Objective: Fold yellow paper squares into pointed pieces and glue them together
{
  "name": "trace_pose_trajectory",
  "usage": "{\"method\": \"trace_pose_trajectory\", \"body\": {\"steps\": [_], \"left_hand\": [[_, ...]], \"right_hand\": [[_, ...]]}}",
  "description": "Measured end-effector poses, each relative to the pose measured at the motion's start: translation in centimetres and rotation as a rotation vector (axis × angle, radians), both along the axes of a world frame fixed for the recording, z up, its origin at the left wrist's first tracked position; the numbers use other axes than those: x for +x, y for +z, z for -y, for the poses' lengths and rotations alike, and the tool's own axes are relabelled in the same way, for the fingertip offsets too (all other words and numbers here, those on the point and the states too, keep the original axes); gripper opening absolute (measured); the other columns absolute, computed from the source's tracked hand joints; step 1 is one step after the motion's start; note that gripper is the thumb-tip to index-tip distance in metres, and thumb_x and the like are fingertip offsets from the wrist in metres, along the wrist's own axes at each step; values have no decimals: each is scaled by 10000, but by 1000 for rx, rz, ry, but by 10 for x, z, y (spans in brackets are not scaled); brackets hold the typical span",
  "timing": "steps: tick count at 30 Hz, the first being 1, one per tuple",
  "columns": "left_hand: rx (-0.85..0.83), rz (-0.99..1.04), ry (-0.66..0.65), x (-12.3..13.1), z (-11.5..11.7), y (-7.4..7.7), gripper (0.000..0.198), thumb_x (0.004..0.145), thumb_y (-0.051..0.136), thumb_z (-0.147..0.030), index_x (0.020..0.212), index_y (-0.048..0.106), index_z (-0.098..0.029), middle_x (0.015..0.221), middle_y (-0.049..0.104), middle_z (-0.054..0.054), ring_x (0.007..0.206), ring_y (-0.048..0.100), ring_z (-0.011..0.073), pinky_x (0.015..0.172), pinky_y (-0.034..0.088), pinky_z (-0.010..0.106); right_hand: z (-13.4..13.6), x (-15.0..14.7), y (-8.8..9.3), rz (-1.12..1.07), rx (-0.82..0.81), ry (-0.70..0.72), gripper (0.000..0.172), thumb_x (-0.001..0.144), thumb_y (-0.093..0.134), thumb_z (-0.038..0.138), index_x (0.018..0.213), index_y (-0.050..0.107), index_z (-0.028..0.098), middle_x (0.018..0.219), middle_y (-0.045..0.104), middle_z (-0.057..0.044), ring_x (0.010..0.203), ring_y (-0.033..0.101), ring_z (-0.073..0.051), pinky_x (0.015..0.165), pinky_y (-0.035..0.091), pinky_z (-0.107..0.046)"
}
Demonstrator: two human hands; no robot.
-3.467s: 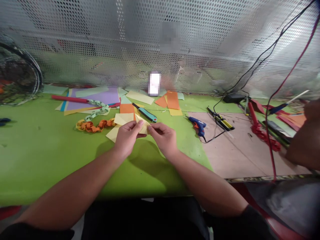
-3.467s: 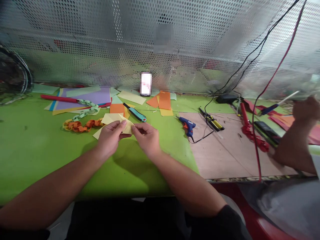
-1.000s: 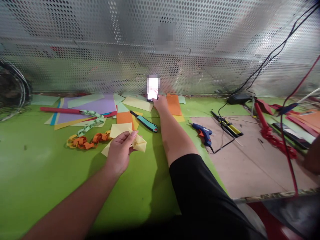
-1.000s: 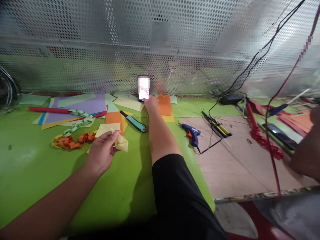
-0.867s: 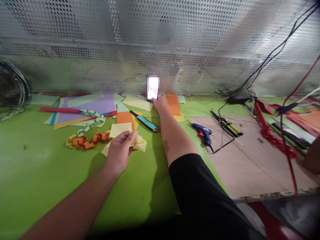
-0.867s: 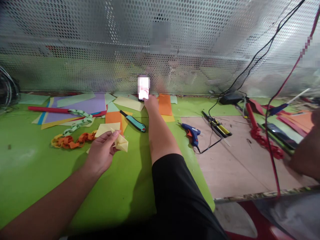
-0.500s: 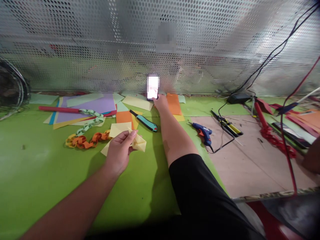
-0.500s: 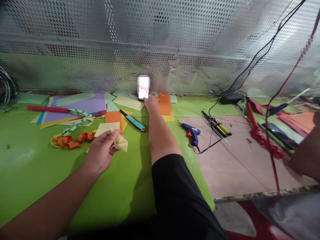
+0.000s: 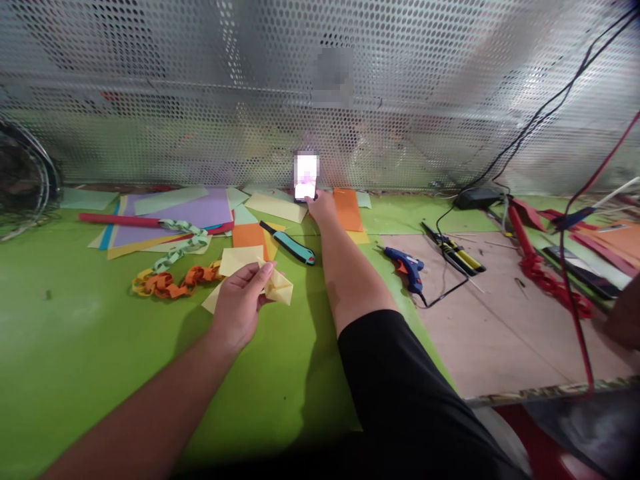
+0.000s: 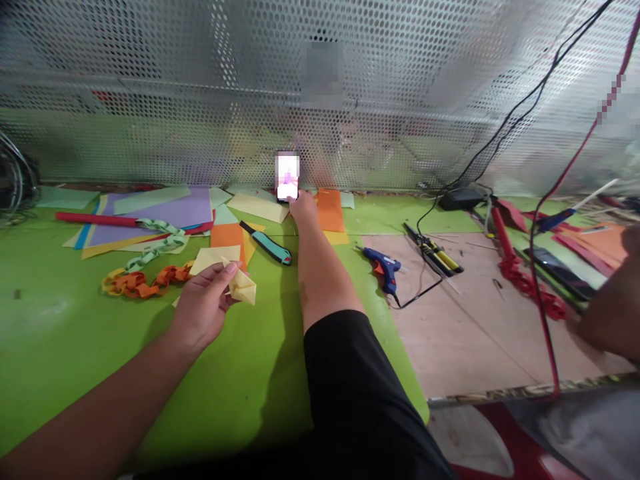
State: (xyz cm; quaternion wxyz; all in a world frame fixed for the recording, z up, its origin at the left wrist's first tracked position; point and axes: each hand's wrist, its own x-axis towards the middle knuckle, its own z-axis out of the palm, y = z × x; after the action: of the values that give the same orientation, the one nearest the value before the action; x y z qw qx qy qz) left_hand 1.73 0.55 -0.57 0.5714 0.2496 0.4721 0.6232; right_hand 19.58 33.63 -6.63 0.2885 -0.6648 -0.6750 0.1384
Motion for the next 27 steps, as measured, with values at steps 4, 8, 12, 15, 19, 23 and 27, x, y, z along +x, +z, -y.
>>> {"method": "trace_pose_trajectory", "body": {"steps": [4, 8, 12, 15, 19, 23, 27], "left_hand": [[2, 0, -2, -1, 0, -1, 345, 722, 972, -418, 930, 829, -182, 866, 784, 48, 699, 683, 121, 579, 577, 199], [7, -5, -4, -1, 0, -1, 342, 728, 968, -421, 935, 832, -185, 875, 786, 46, 706, 685, 119, 581, 575, 195], [10, -4, -17, -1, 1, 0, 365, 724, 969, -427, 960, 833, -183, 885, 789, 54, 717, 686, 129, 588, 580, 209], [2, 0, -20, -1, 1, 1, 370, 720, 971, -428, 955, 830, -179, 875, 785, 54, 709, 680, 129, 591, 579, 215], [-8, -1, -20, 0, 1, 2, 370, 717, 972, -430, 952, 829, -182, 877, 783, 52, 717, 681, 131, 593, 576, 217], [-11, -9, -26, 0, 2, 4, 369, 715, 971, -438, 936, 828, -180, 873, 784, 55, 710, 680, 135, 583, 573, 221], [-11, -14, -23, -1, 2, 4, 374, 714, 971, -439, 947, 830, -182, 872, 787, 56, 712, 683, 139, 583, 570, 223]], "right_hand": [[0, 0, 0, 0, 20, -2, 384, 1010, 613, 447, 1229, 707, 146, 1281, 688, -205, 1121, 677, -331, 1024, 540, -459], [1, -1, 1, -4, 51, -17, 390, 1027, 567, 479, 1184, 726, 160, 1242, 705, -207, 1100, 673, -333, 1001, 540, -457], [2, -1, 4, -18, 61, -40, 466, 1054, 483, 557, 1077, 743, 170, 1126, 737, -196, 999, 677, -323, 939, 546, -443], [3, -2, 5, -30, 61, -48, 472, 1061, 473, 561, 1049, 746, 177, 1068, 759, -179, 972, 682, -313, 917, 542, -416], [5, -2, 8, -41, 56, -67, 472, 1087, 443, 506, 1054, 765, 162, 1088, 773, -193, 1009, 705, -323, 928, 533, -411], [6, -3, 11, -58, 34, -98, 526, 1117, 359, 435, 1040, 788, 140, 1105, 778, -226, 1044, 724, -340, 934, 534, -423], [8, -4, 13, -82, 16, -93, 458, 1054, 529, 533, 1062, 793, 158, 1085, 791, -200, 1032, 733, -337, 909, 551, -406]]}}
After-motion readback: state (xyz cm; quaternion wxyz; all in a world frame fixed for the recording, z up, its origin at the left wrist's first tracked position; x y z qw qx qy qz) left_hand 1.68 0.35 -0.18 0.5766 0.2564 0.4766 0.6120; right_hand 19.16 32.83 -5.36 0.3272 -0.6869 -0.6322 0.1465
